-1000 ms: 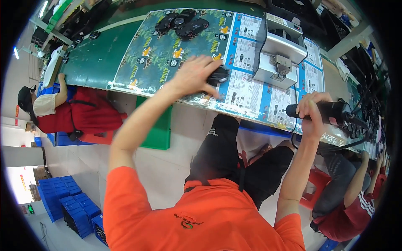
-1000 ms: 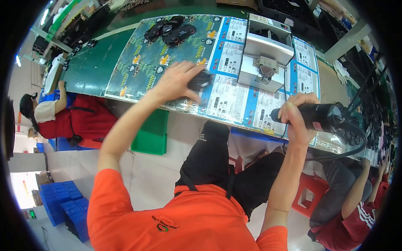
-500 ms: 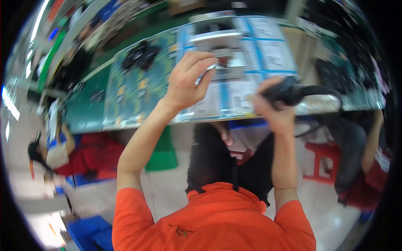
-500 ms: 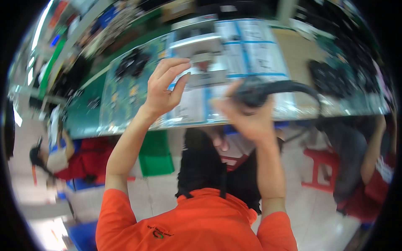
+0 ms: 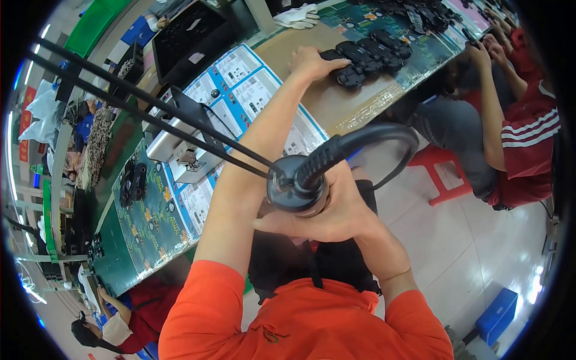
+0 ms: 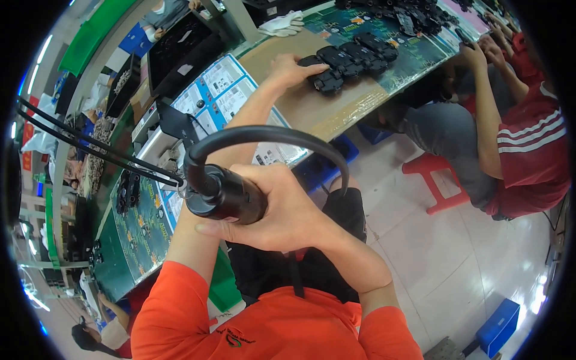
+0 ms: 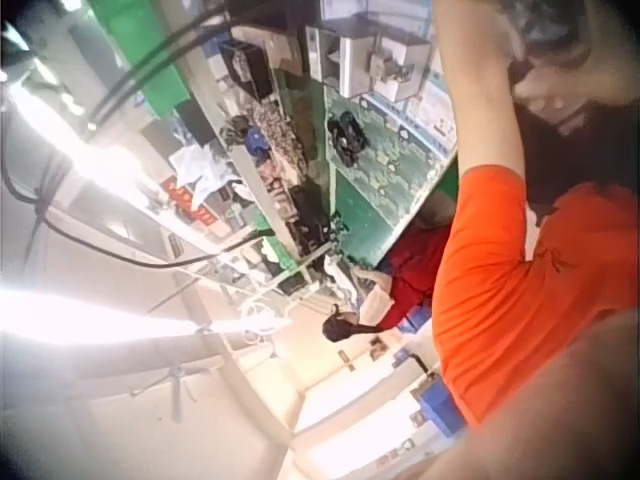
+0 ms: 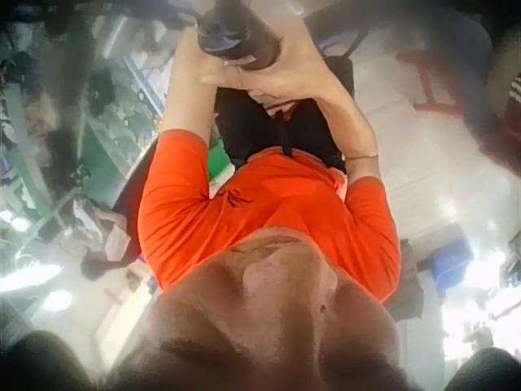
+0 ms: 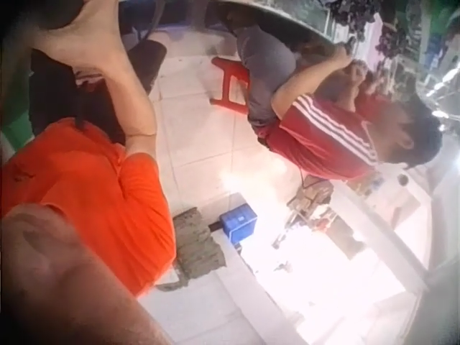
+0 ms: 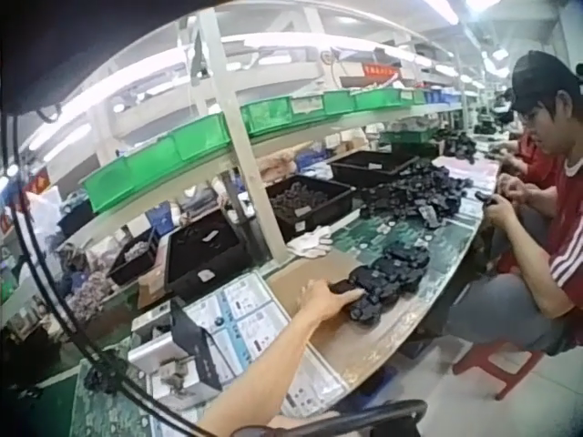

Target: Assembling electronic components using an electric screwdriver at a factory workbench.

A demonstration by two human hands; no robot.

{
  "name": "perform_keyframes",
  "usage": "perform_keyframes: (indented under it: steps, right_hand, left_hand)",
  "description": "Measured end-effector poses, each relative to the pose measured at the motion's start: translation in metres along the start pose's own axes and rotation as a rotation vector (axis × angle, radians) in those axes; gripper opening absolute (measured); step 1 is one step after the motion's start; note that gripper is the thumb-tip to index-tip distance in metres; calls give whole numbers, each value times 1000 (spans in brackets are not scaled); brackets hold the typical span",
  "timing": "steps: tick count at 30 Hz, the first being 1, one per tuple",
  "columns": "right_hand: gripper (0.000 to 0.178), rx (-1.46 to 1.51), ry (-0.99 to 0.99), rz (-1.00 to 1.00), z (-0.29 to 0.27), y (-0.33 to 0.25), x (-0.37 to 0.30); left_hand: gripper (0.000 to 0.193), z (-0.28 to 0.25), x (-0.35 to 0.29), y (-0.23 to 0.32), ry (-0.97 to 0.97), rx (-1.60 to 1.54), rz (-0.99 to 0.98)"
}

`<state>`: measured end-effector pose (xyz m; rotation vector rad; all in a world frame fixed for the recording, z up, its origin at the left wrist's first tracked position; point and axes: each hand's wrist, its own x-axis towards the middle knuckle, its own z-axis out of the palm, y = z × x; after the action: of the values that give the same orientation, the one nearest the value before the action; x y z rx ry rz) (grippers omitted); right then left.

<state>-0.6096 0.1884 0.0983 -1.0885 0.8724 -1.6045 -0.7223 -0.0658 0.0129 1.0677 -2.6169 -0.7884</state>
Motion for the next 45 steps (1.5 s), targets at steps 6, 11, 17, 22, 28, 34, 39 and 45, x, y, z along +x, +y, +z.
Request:
perform_keyframes:
  steps: [6, 11, 17, 22, 28, 34, 39, 45]
  right_hand:
    - [40, 29, 138, -15, 5, 4, 6]
    - [30, -51, 290, -179, -1, 16, 3]
    - [16, 200, 56, -533, 49, 40, 78]
    - [10, 100, 12, -534, 116, 78, 157]
    - [10, -243, 79, -619, 152, 110, 188]
    - [12, -339, 40, -510, 173, 99, 191]
    - [15, -363, -3, -342, 168, 95, 197]
    - [10, 238, -171, -354, 158, 85, 148]
  left_hand:
    - [75, 10, -33, -14, 242, -725, 46]
    - [55, -65, -126, -41, 319, -1160, 254]
    - [24, -159, -320, -148, 590, -1872, 1]
    - [30, -118, -373, -213, 765, -1859, -231]
    - [29, -106, -382, -218, 693, -1823, -266]
    - [31, -104, -379, -226, 611, -1876, -245]
    - [36, -106, -379, -223, 568, -1801, -262]
    - [29, -108, -376, -215, 563, -1738, -251]
